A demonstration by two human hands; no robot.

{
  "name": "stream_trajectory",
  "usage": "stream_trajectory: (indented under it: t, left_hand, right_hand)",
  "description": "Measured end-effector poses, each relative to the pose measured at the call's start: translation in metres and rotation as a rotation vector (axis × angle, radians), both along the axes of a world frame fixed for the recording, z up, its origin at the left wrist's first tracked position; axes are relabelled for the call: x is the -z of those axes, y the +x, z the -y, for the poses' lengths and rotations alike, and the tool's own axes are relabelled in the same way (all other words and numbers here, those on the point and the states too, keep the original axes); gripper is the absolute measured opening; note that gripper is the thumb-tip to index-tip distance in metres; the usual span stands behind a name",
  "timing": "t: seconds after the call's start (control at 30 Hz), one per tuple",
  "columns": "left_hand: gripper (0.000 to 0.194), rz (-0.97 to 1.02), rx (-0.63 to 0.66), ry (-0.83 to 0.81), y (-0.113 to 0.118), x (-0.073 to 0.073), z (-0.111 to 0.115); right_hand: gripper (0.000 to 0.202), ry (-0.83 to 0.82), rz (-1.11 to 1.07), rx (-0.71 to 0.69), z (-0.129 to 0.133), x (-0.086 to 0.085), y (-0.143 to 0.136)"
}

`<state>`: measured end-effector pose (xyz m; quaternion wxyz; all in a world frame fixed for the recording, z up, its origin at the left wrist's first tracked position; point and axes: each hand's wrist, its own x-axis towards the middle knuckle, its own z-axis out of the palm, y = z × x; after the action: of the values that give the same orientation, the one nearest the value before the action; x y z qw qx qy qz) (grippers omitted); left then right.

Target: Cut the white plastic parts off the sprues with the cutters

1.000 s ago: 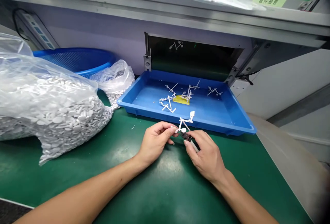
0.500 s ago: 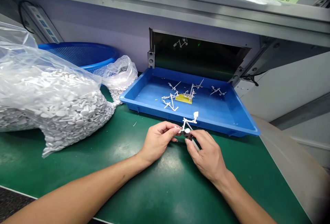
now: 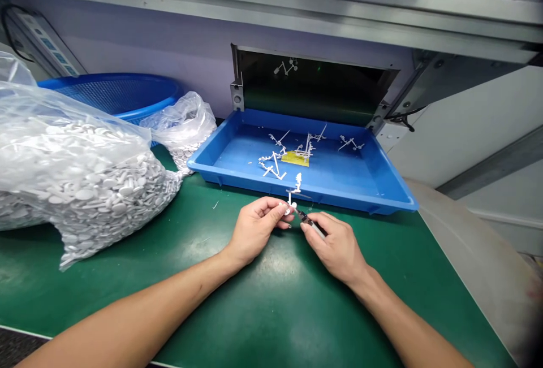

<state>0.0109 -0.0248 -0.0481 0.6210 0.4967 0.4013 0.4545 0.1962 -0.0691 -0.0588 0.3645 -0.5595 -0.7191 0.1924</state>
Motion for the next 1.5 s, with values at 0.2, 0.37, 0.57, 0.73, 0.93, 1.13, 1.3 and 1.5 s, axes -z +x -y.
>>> stream_trajectory:
  t: [0.2, 0.37, 0.57, 0.73, 0.93, 1.13, 1.3, 1.5]
  left_hand:
    - [0.025, 0.010, -0.087, 0.030, -0.005, -0.001, -0.005]
    - [0.014, 0.198, -0.025, -0.158, -0.011, -0.006, -0.012]
    - [0.032, -0.595, -0.042, 0.399, -0.008, -0.014, -0.018]
    - [0.028, -1.079, 0.069, 0.766, 0.009, -0.007, -0.023]
    - [0.026, -1.088, 0.016, 0.730, 0.000, -0.018, -0.021]
    - [0.030, -0.928, 0.171, 0.539, -0.005, -0.020, 0.004]
    - [0.034, -0.908, 0.201, 0.497, -0.020, -0.043, 0.026]
    - [0.037, -0.937, -0.732, 0.789, -0.141, -0.166, 0.005]
  right_hand:
    - [0.017, 0.089, -0.064, 0.074, -0.006, 0.001, 0.017]
    - [0.019, 0.155, -0.071, 0.077, -0.006, 0.003, 0.015]
    - [0.021, 0.152, -0.082, 0.055, -0.004, 0.003, 0.010]
    - [0.020, 0.148, -0.104, 0.064, -0.004, 0.004, 0.010]
    - [0.022, 0.174, -0.182, 0.066, 0.001, 0.007, 0.013]
    - [0.025, 0.219, -0.134, -0.085, 0.010, 0.015, 0.016]
    - [0.032, 0.255, -0.099, -0.120, 0.016, 0.036, 0.011]
    - [0.035, 0.245, -0.075, -0.036, 0.013, 0.051, 0.007]
